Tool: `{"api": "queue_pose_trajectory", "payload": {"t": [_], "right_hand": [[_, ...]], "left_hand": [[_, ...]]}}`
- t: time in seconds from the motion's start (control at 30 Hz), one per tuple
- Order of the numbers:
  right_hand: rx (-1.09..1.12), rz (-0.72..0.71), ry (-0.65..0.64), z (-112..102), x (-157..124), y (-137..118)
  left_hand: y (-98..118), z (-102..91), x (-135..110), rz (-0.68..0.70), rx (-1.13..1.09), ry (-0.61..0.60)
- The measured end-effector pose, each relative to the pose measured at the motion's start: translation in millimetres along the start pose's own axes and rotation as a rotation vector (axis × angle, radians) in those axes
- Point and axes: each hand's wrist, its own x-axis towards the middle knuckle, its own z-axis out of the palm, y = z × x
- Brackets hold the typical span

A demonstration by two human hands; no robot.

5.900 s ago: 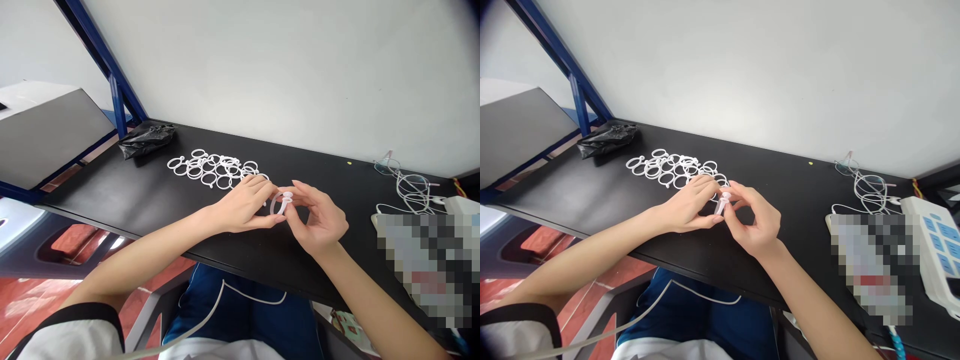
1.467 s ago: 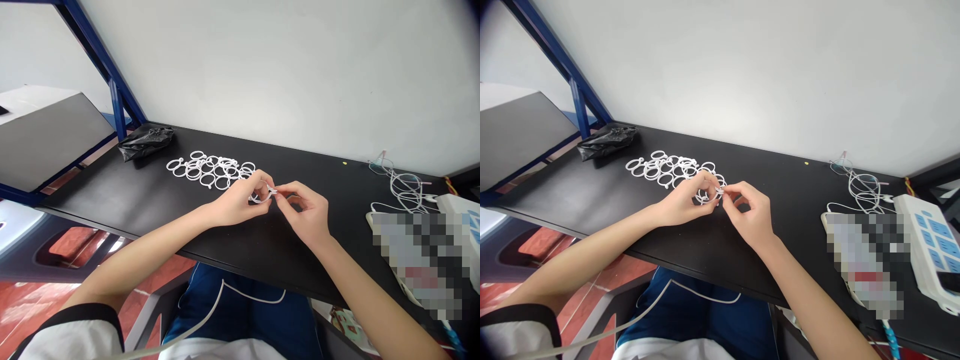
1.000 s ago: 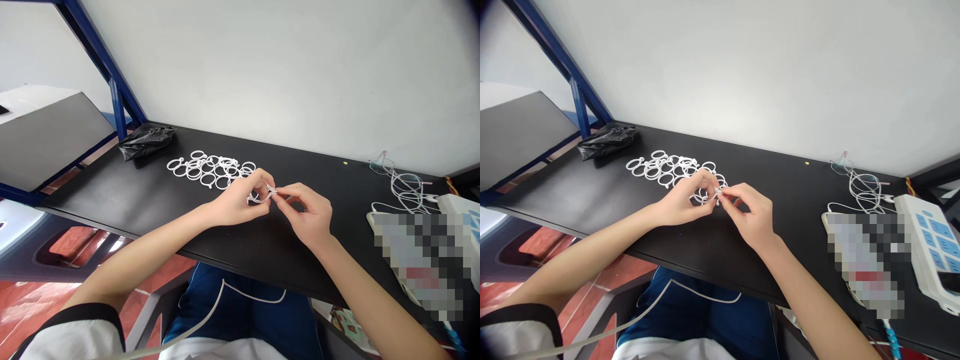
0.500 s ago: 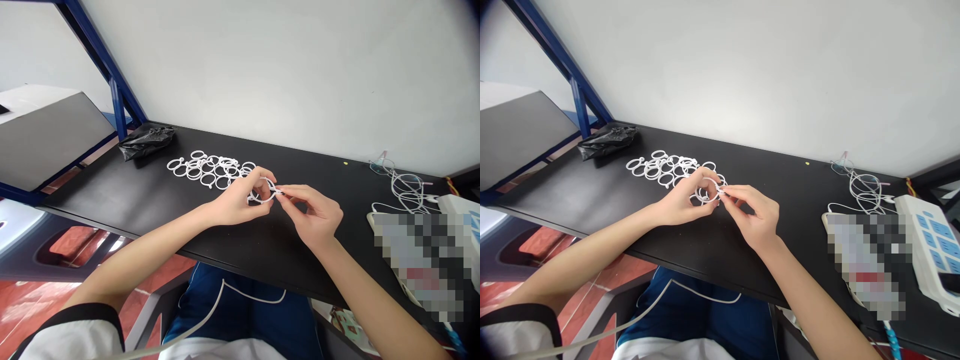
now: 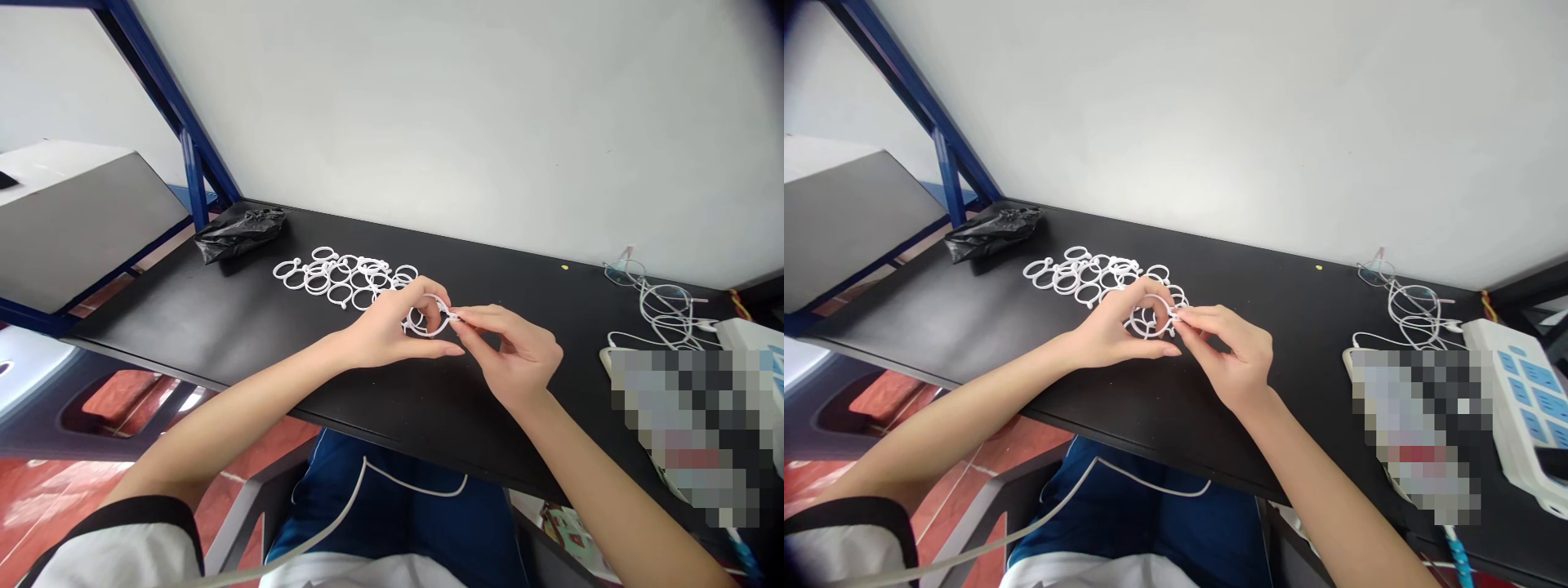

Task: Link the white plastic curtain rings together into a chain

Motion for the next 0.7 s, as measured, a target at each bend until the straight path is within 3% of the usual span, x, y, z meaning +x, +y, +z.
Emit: {"api": "queue_pose_trajectory", "payload": {"t": [0.23,0.7], "right_hand": [[0.026,-0.018,-0.015,1.2,0.6,-4.0],[0.022,-0.252,0.000,2.3,7.3,-9.4]], "left_hand": [[2.3,1.5,-0.4,0.030,0.072,0.070],[2.2,4.2,-0.2,0.221,0.218,0.191]]}}
